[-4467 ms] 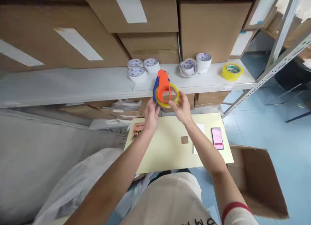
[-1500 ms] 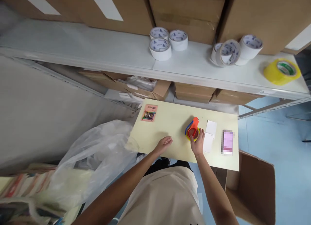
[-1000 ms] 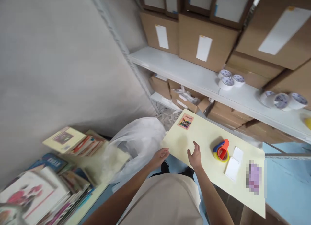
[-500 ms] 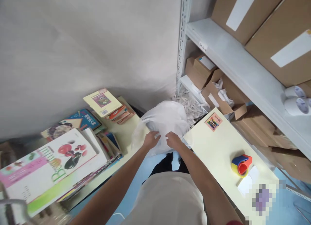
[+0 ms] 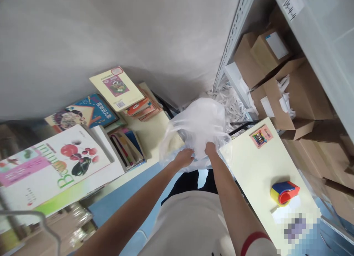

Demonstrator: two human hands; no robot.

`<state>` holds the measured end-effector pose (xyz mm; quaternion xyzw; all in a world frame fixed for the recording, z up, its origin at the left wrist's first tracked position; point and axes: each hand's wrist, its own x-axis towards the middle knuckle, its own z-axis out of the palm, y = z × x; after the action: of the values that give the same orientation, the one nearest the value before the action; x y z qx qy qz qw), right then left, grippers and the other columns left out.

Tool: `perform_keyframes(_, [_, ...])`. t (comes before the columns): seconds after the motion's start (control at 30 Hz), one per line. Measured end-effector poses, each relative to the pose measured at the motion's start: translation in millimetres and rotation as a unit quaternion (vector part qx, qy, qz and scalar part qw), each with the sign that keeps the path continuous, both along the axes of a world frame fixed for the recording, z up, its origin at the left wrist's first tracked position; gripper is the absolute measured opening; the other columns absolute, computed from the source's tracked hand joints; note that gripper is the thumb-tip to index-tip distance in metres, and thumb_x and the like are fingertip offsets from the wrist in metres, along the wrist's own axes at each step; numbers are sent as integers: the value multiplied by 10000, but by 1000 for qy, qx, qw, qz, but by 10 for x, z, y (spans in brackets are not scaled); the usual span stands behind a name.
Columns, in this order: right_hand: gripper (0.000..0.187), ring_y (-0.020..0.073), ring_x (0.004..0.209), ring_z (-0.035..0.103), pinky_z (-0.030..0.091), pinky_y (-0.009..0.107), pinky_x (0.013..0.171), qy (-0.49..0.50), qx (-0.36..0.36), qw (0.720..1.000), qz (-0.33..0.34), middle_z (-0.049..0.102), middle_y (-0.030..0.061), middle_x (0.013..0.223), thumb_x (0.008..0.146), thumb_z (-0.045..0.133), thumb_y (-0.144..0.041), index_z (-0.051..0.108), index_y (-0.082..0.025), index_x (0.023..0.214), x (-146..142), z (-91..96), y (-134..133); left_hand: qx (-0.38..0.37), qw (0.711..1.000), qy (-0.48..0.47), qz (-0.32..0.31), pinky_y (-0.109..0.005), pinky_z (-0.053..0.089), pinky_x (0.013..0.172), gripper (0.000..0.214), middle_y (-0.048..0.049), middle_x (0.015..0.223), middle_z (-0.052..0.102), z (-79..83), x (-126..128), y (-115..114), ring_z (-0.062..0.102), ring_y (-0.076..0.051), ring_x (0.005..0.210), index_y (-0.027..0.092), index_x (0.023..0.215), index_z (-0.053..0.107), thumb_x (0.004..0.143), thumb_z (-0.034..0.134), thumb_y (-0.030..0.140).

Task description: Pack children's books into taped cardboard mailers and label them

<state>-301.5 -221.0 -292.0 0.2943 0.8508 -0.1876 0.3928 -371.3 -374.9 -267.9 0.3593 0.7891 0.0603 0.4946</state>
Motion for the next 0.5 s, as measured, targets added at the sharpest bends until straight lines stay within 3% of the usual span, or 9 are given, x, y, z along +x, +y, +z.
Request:
perform_keyframes(0.1, [173,231,995,671,491,300,838,44,6,998,-44,718,117,998,872,547,-198,704,-164,936,-39,148,2,0,999,-4,36,-398,447,1012,407,-122,1384,576,42,8,17,517,-293,1291,202,1270,593,880,526,297])
perform_keyframes(0.2, [150,193,935,653,484,300,838,186,-25,972,-143,705,62,954,854,559,-311,656,-197,864,-55,405,0,20,997,-1,73,-389,420,1054,505,-146,1440,522,126,1,63,490,-281,1327,159,1375,497,916,465,365])
perform_keyframes(0.3, [119,167,762,598,477,305,767,356,-109,882,-290,624,-6,769,738,614,-315,547,-218,722,-11,725,39,80,983,-22,161,-379,406,1082,495,-143,1433,531,222,-34,106,495,-261,1328,139,1362,512,920,432,347])
perform_keyframes(0.37, [143,137,673,535,456,273,678,406,-182,819,-363,557,-42,737,674,614,-285,498,-229,738,49,971,97,123,969,-31,212,-372,405,1090,461,-117,1426,544,292,-68,131,503,-235,1323,165,1340,536,931,372,303])
perform_keyframes(0.43, [203,116,643,498,424,240,622,426,-262,765,-405,532,-54,765,637,626,-263,491,-234,786,137,1252,179,180,948,-19,261,-391,412,1089,467,-110,1449,519,378,-99,168,502,-229,1324,190,1358,513,947,332,318])
perform_keyframes(0.5, [258,110,661,505,413,224,617,437,-332,727,-412,549,-49,810,618,662,-246,512,-238,829,262,1563,281,253,909,-3,332,-437,405,1093,533,-135,1502,442,502,-121,232,473,-263,1345,192,1413,438,928,416,413])
